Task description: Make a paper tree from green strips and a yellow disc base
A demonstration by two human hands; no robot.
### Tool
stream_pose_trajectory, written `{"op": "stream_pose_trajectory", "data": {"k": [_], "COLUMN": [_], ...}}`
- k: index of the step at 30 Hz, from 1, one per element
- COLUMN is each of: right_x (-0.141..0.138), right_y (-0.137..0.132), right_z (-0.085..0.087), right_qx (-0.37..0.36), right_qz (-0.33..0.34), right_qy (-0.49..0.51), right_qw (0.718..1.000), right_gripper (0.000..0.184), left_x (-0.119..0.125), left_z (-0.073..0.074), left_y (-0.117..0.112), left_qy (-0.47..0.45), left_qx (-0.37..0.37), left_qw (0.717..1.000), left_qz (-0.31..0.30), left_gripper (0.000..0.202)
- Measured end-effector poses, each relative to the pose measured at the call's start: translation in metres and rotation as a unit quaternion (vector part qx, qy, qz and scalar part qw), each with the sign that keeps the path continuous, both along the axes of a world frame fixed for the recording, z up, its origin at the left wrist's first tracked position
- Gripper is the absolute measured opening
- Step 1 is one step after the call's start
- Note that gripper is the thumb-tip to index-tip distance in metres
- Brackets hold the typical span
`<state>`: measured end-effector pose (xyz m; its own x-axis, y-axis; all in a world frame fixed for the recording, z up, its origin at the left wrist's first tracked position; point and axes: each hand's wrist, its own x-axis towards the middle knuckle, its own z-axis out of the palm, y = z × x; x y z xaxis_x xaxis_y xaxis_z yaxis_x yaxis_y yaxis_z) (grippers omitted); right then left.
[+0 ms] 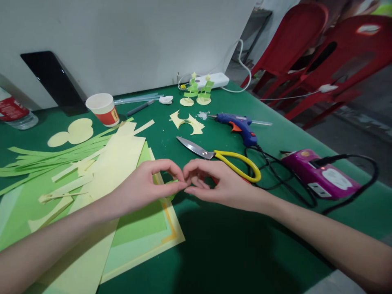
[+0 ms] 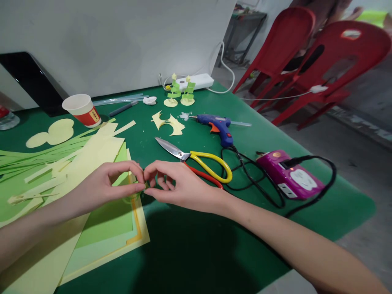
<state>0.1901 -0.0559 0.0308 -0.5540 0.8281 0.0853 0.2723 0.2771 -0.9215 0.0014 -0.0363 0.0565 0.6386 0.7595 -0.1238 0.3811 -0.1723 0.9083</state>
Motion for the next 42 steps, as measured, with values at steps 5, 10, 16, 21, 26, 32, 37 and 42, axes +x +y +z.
{"op": "stream_pose_trajectory", "data": {"k": [5, 10, 16, 21, 26, 32, 37, 42], "right_x": [0.003, 0.004, 0.005, 0.007, 0.004, 0.001, 0.006, 0.016], "right_y": [0.001, 0.002, 0.003, 0.006, 0.006, 0.003, 0.001, 0.009], "right_z": [0.000, 0.002, -0.001, -0.002, -0.002, -0.002, 0.002, 0.006], "right_qx": [0.000, 0.025, -0.006, -0.063, -0.089, -0.085, -0.056, -0.039], "right_qz": [0.032, 0.073, 0.015, -0.005, -0.019, -0.047, -0.069, -0.146], "right_qy": [-0.025, -0.047, 0.010, 0.074, 0.090, 0.103, 0.137, 0.222], "right_qw": [0.999, 0.996, 1.000, 0.995, 0.992, 0.990, 0.987, 0.963], "right_gripper": [0.015, 0.006, 0.013, 0.014, 0.012, 0.011, 0.009, 0.009], "left_x": [0.000, -0.001, 0.000, -0.001, -0.001, -0.001, -0.003, -0.004], "left_z": [-0.001, -0.002, 0.004, 0.003, 0.002, -0.005, -0.009, -0.008], "left_y": [-0.001, -0.002, -0.002, -0.001, -0.002, -0.004, -0.003, 0.002], "left_qy": [0.022, 0.040, 0.032, 0.048, 0.052, 0.047, 0.055, 0.060], "left_qx": [0.027, 0.005, -0.009, -0.013, 0.023, 0.099, 0.165, 0.168], "left_qw": [0.999, 0.998, 0.999, 0.997, 0.997, 0.992, 0.982, 0.982], "left_qz": [-0.015, -0.045, -0.005, -0.050, -0.046, -0.065, -0.071, -0.061], "left_gripper": [0.009, 0.007, 0.014, 0.014, 0.011, 0.013, 0.012, 0.013]}}
